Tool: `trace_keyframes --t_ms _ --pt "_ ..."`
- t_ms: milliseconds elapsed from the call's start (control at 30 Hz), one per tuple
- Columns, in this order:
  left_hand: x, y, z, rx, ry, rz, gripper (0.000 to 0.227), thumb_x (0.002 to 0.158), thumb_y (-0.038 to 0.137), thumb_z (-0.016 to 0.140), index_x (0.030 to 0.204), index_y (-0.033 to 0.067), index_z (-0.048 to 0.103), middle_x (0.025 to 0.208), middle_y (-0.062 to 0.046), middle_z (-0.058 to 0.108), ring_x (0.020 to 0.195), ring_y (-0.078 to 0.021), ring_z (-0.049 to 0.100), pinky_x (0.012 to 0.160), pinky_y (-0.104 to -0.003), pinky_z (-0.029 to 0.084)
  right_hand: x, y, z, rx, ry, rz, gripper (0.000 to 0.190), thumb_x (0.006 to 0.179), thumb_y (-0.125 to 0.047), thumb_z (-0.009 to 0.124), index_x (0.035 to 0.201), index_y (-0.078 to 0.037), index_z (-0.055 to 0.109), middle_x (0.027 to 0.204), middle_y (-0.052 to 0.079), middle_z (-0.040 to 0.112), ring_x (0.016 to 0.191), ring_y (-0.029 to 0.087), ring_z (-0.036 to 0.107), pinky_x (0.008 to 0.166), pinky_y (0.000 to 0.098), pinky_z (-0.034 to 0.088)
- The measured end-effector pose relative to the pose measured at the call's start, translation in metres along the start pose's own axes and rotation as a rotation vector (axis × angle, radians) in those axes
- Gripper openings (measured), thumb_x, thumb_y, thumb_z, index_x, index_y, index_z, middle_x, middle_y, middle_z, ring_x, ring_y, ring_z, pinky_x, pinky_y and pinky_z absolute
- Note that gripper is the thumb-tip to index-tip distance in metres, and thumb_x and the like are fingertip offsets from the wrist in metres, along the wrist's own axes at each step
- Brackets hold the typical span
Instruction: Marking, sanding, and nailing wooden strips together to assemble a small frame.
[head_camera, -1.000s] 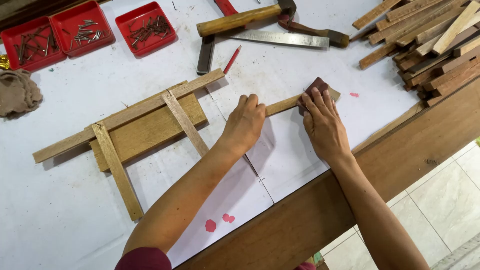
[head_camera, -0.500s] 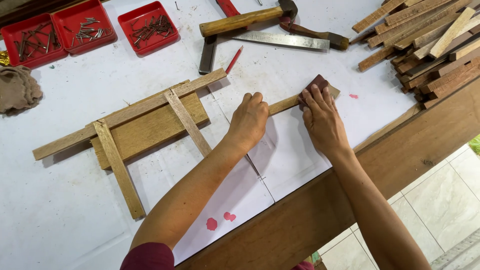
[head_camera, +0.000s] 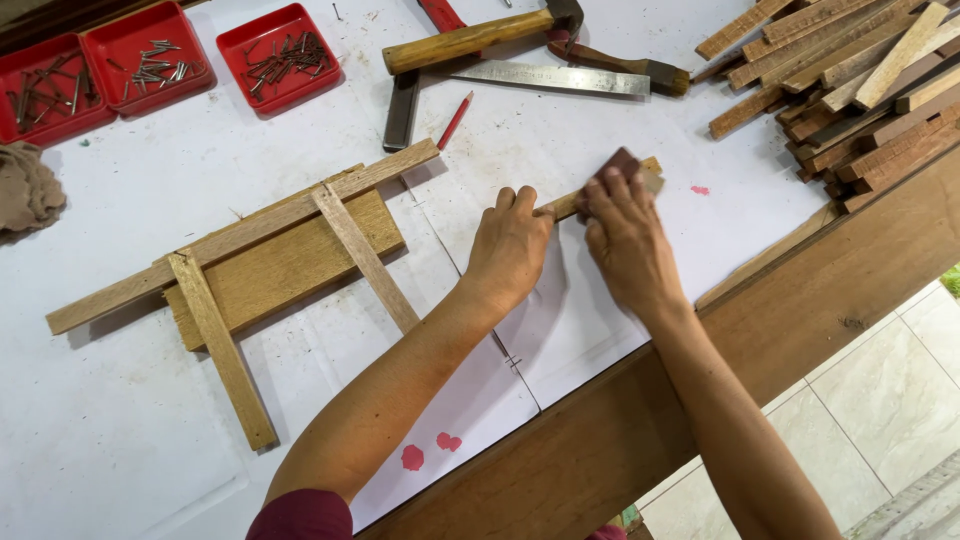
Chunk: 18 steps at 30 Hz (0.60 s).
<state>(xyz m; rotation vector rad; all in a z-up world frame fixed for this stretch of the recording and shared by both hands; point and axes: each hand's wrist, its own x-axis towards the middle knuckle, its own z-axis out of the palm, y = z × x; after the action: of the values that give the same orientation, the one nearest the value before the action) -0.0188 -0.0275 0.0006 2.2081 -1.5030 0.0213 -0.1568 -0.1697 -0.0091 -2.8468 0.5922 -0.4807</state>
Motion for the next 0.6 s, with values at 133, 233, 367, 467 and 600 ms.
trace_keyframes --t_ms 133,233,367,467,600 --pt "0.003 0.005 -0.006 0.056 -0.155 -0.043 0.012 0.09 0.005 0.066 0.092 0.0006 0.077 0.114 -0.012 0.059 0.106 -0.0236 0.056 0.083 -0.032 0.057 -0.001 -0.027 -0.011 0.027 -0.072 -0.003 0.053 0.103 -0.028 0.053 0.153 -0.013 0.048 0.163 0.017 0.038 0.151 0.04 0.028 0.121 0.0526 0.027" --pt "0.006 0.0 -0.008 0.006 -0.047 -0.009 0.017 0.095 0.009 0.064 0.096 -0.0016 0.077 0.105 -0.014 0.06 0.097 -0.0265 0.056 0.075 -0.038 0.057 0.006 -0.001 -0.017 -0.003 -0.078 0.039 0.055 0.102 -0.028 0.054 0.155 -0.016 0.046 0.163 0.015 0.035 0.151 0.038 0.028 0.122 0.052 0.026" --pt "0.008 -0.006 -0.001 0.04 -0.042 0.022 0.021 0.1 0.011 0.06 0.097 -0.0022 0.077 0.099 -0.012 0.06 0.092 -0.0226 0.056 0.071 -0.034 0.057 0.008 0.029 -0.011 -0.011 -0.05 0.074 0.051 0.108 -0.027 0.05 0.157 -0.016 0.044 0.166 0.017 0.033 0.154 0.037 0.026 0.125 0.0511 0.026" --pt "0.011 -0.003 -0.005 0.039 -0.029 0.039 0.027 0.102 0.013 0.059 0.089 -0.001 0.077 0.099 -0.011 0.06 0.093 -0.0215 0.056 0.073 -0.032 0.058 0.005 0.001 -0.015 0.004 -0.076 -0.008 0.05 0.109 -0.026 0.049 0.157 -0.016 0.044 0.166 0.017 0.034 0.154 0.036 0.026 0.126 0.0518 0.024" --pt "0.008 -0.006 -0.01 -0.017 -0.036 0.044 0.026 0.102 0.014 0.06 0.089 -0.0003 0.077 0.095 -0.011 0.06 0.089 -0.0209 0.056 0.071 -0.032 0.058 0.005 0.005 -0.018 0.012 -0.141 -0.045 0.053 0.103 -0.022 0.047 0.156 -0.017 0.044 0.165 0.017 0.034 0.152 0.035 0.026 0.124 0.0522 0.021"
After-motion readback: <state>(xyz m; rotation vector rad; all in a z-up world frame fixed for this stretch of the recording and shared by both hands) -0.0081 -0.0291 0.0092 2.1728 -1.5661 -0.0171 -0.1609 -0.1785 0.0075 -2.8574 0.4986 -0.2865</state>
